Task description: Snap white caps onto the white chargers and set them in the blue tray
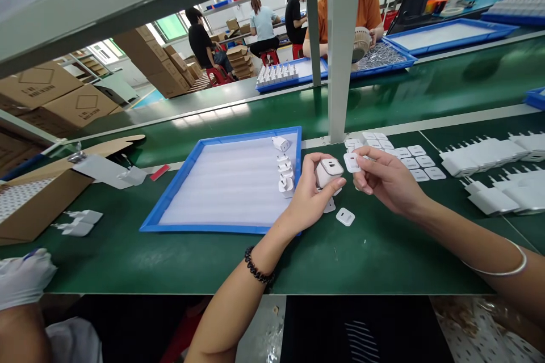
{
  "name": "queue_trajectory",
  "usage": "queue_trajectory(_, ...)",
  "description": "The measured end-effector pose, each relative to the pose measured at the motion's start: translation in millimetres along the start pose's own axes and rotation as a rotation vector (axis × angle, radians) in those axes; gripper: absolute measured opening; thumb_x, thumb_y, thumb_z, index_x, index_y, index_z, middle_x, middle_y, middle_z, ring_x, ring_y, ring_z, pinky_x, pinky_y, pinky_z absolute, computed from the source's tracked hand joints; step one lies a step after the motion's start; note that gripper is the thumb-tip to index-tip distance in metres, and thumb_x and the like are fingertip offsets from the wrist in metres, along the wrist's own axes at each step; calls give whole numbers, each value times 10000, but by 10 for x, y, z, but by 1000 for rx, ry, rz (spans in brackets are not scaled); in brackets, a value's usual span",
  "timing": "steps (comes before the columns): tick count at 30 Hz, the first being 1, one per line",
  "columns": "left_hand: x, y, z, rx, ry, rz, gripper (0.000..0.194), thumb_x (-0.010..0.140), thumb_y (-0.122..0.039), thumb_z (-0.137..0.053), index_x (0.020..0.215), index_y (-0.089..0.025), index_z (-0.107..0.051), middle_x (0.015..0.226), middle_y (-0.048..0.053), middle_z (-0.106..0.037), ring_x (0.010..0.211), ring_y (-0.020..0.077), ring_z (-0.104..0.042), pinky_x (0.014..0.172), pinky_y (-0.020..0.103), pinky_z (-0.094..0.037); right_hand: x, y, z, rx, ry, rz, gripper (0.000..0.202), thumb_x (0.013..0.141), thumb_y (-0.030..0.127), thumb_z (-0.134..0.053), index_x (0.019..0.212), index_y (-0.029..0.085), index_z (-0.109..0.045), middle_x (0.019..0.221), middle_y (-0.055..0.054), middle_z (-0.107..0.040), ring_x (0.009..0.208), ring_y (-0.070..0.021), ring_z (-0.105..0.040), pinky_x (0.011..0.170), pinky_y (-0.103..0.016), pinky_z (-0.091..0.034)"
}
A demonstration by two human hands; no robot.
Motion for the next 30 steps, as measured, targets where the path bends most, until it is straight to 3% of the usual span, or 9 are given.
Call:
queue_trajectory(4, -24, -45, -1, 23, 74, -83, 447, 928, -441, -612, 1250, -241, -374, 1216, 76, -486, 1098, 202, -535, 942, 335, -497, -40, 28, -20, -20, 22, 44, 236, 840, 404, -763, 936, 225, -643, 517, 44, -621, 415, -103, -496, 446, -241, -384)
queue_trajectory(10, -68, -81, 21, -47, 227, -53, 449, 973, -477, -513, 1313, -245, -334, 1159, 79, -519, 1058, 214, -554, 917, 354, -499, -138, 72, -66, -120, 60, 153, 167, 887, 368, -726, 961, 224, -688, 528, 28, -653, 402, -119, -554, 427, -249, -421)
queue_trajectory(30, -53, -106, 21, 107, 192, -366, 384, 983, -314, -530, 1312, -221, -357, 1179, 81, -534, 1008, 178, -580, 847, 325, -523, -250, 73, -165, -225, 19, 319, 92, 936, 247, -665, 981, 211, -737, 531, 39, -642, 414, -77, -573, 422, -179, -487)
Point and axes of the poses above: each hand's wrist, its own x-axis towards the middle knuckle, its own z-axis out of the back of the hand, y = z × x, the point moved 1 cm from there along x, towards the middle knuckle
